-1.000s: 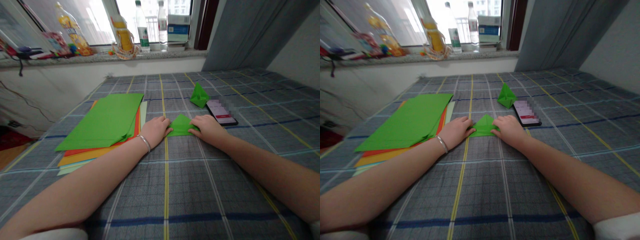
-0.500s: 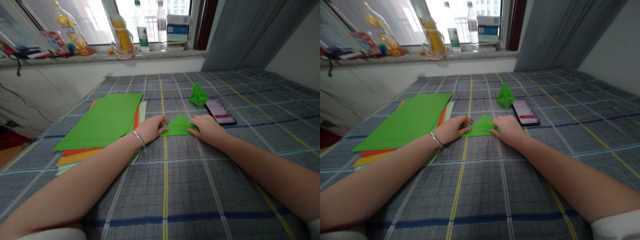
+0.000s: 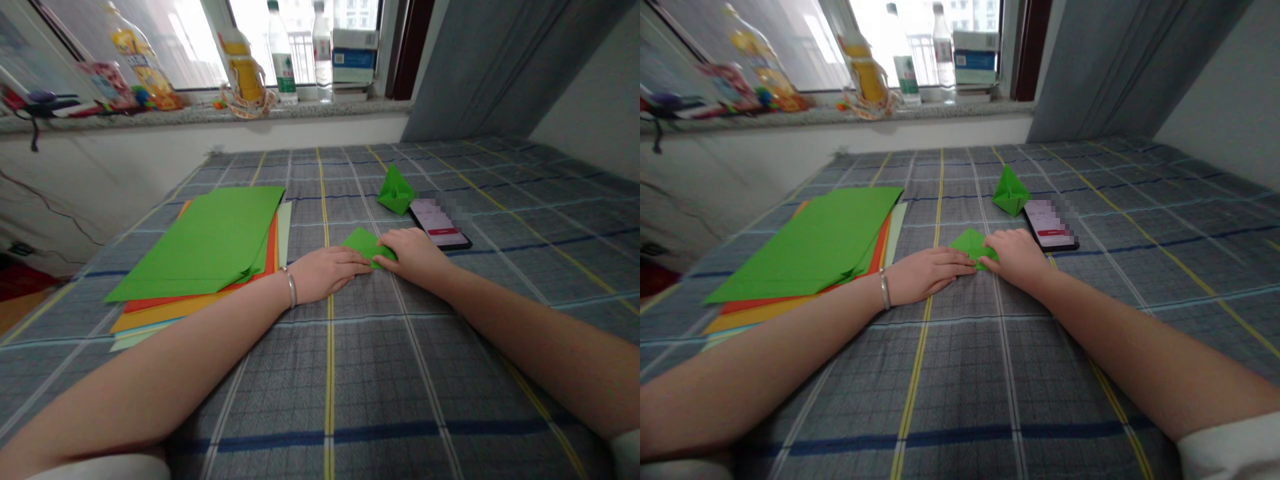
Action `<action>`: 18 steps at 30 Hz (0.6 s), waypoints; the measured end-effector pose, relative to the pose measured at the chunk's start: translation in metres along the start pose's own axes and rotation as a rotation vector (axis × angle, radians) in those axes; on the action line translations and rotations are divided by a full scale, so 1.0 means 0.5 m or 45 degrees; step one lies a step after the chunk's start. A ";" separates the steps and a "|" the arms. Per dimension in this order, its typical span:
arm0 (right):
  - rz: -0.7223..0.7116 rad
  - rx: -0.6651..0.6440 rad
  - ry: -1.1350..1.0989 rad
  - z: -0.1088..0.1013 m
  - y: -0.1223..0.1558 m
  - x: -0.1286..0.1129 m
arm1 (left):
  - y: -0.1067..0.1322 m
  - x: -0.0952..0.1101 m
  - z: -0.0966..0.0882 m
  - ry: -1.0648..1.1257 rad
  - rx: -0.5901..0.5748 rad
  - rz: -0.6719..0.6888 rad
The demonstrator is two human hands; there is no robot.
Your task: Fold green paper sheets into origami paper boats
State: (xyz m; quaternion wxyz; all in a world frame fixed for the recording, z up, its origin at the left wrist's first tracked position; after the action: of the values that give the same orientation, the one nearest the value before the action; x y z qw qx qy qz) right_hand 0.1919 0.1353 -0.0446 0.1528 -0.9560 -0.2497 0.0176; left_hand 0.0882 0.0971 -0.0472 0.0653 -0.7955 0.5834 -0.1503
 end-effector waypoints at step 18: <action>-0.122 0.002 -0.330 -0.068 0.028 0.118 | 0.011 -0.004 0.013 0.039 -0.106 -0.065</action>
State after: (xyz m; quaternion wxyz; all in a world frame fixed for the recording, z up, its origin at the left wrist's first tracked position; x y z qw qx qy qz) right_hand 0.2541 0.1425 -0.0140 0.1207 -0.9326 -0.3128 0.1337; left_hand 0.0849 0.0966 -0.0554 0.0193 -0.8097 0.5696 -0.1398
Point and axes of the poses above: each hand's wrist, its own y-axis away from the middle knuckle, its own z-axis out of the palm, x = y × z, the point moved 9 cm from there along -y, towards the middle knuckle, and after that the axes turned 5 degrees about x, right-handed, at the moved point
